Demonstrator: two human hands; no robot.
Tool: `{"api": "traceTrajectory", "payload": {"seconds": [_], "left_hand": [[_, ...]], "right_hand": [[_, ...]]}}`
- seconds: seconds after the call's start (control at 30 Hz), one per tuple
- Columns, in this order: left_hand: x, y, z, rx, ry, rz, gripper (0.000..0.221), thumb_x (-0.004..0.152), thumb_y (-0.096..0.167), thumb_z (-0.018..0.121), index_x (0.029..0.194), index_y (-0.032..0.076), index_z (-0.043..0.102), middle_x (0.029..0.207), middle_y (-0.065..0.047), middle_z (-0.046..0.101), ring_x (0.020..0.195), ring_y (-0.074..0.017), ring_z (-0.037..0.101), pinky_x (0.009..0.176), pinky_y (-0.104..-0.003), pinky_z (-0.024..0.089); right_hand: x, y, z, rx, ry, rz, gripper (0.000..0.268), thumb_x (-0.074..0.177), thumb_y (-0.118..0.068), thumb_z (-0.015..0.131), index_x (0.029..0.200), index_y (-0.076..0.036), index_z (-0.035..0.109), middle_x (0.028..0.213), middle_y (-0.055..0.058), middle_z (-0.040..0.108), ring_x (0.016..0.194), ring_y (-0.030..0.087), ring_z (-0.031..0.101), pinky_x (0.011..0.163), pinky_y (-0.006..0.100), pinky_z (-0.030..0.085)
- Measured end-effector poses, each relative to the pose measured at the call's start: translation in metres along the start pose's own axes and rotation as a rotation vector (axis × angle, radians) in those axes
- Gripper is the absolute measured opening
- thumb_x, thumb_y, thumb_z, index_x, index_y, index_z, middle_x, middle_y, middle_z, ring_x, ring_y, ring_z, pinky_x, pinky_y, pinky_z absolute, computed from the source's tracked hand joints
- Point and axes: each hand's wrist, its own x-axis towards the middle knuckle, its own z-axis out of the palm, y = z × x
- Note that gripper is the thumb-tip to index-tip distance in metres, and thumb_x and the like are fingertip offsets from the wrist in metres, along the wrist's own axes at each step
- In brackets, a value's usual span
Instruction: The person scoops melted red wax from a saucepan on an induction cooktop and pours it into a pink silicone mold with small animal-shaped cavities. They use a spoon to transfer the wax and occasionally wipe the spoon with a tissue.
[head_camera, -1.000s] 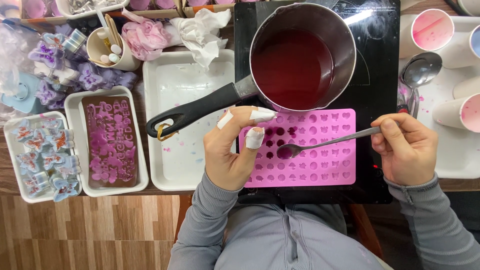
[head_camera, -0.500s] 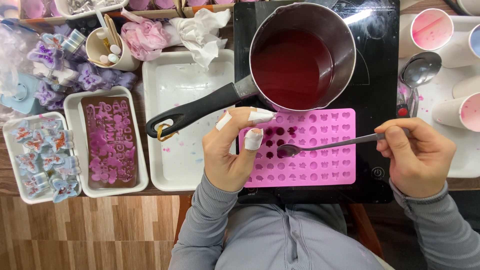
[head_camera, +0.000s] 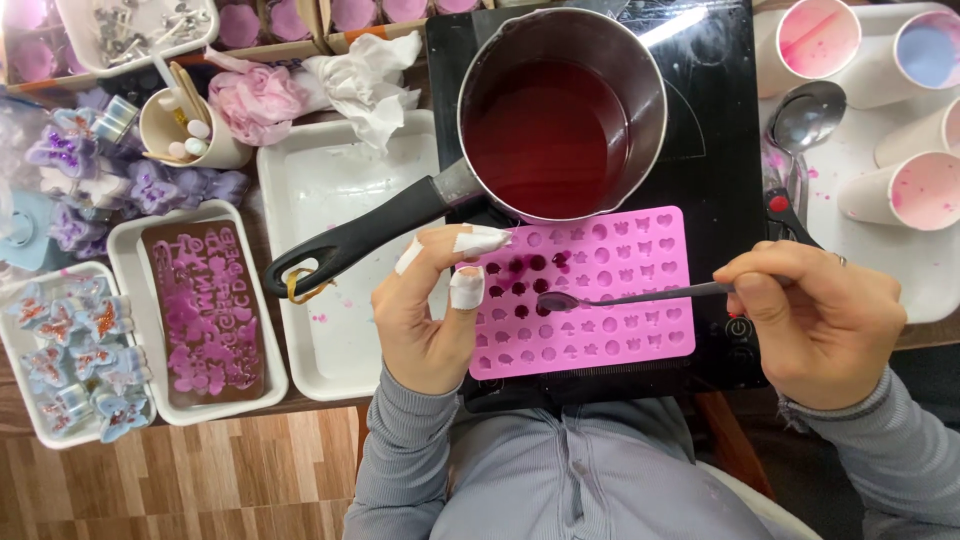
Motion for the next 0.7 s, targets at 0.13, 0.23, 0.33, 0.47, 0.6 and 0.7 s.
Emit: {"api": "traceTrajectory", "payload": {"seconds": [0.13, 0.23, 0.33, 0.47, 0.6, 0.7], "left_hand": [[0.0, 0.0, 0.0, -0.004, 0.003, 0.0, 0.019, 0.108, 0.012, 0.061, 0.117, -0.001, 0.069, 0.113, -0.013, 0.074, 0.102, -0.0206, 0.071, 0.096, -0.03, 0.055], [-0.001, -0.001, -0.001, -0.021, 0.004, -0.009, 0.019, 0.109, 0.013, 0.06, 0.117, -0.001, 0.069, 0.114, -0.013, 0.074, 0.103, -0.0203, 0.072, 0.097, -0.03, 0.055], [-0.002, -0.001, -0.003, -0.017, 0.013, -0.011, 0.021, 0.109, 0.015, 0.06, 0.117, -0.001, 0.07, 0.113, -0.013, 0.075, 0.103, -0.0197, 0.072, 0.097, -0.029, 0.055], [-0.004, -0.004, -0.004, -0.06, 0.056, -0.008, 0.026, 0.11, 0.02, 0.059, 0.118, -0.003, 0.069, 0.111, -0.013, 0.074, 0.105, -0.0194, 0.071, 0.098, -0.03, 0.055], [-0.003, -0.005, -0.003, -0.078, 0.083, 0.029, 0.029, 0.112, 0.023, 0.059, 0.119, -0.005, 0.068, 0.109, -0.014, 0.074, 0.104, -0.0193, 0.07, 0.097, -0.03, 0.055], [-0.004, -0.005, -0.002, -0.099, 0.082, 0.003, 0.03, 0.111, 0.022, 0.059, 0.118, -0.005, 0.067, 0.113, -0.014, 0.074, 0.101, -0.0189, 0.07, 0.094, -0.029, 0.054]], "right_hand": [[0.005, 0.003, -0.002, 0.03, 0.027, 0.051, 0.011, 0.103, 0.0, 0.059, 0.099, 0.008, 0.066, 0.087, 0.008, 0.067, 0.07, 0.01, 0.063, 0.065, 0.021, 0.053], [0.003, 0.042, -0.002, 0.174, 0.077, 0.224, 0.018, 0.114, -0.003, 0.058, 0.104, 0.01, 0.066, 0.076, 0.009, 0.062, 0.064, 0.009, 0.056, 0.058, 0.019, 0.043], [0.016, 0.063, -0.002, 0.636, 0.1, 0.314, 0.018, 0.116, -0.004, 0.058, 0.106, 0.009, 0.066, 0.076, 0.007, 0.059, 0.065, 0.009, 0.052, 0.061, 0.021, 0.041], [0.034, 0.061, -0.012, 0.904, 0.187, 0.433, 0.019, 0.113, -0.006, 0.054, 0.103, 0.003, 0.067, 0.076, 0.006, 0.058, 0.063, 0.008, 0.049, 0.062, 0.022, 0.04], [0.06, 0.046, -0.012, 0.746, 0.267, 0.173, 0.02, 0.12, -0.01, 0.053, 0.107, -0.002, 0.066, 0.076, 0.005, 0.059, 0.058, 0.009, 0.051, 0.052, 0.021, 0.041], [0.061, 0.06, 0.003, 0.68, 0.357, 0.102, 0.022, 0.127, -0.007, 0.055, 0.108, 0.004, 0.06, 0.083, 0.011, 0.062, 0.064, 0.012, 0.053, 0.059, 0.024, 0.043]]}}
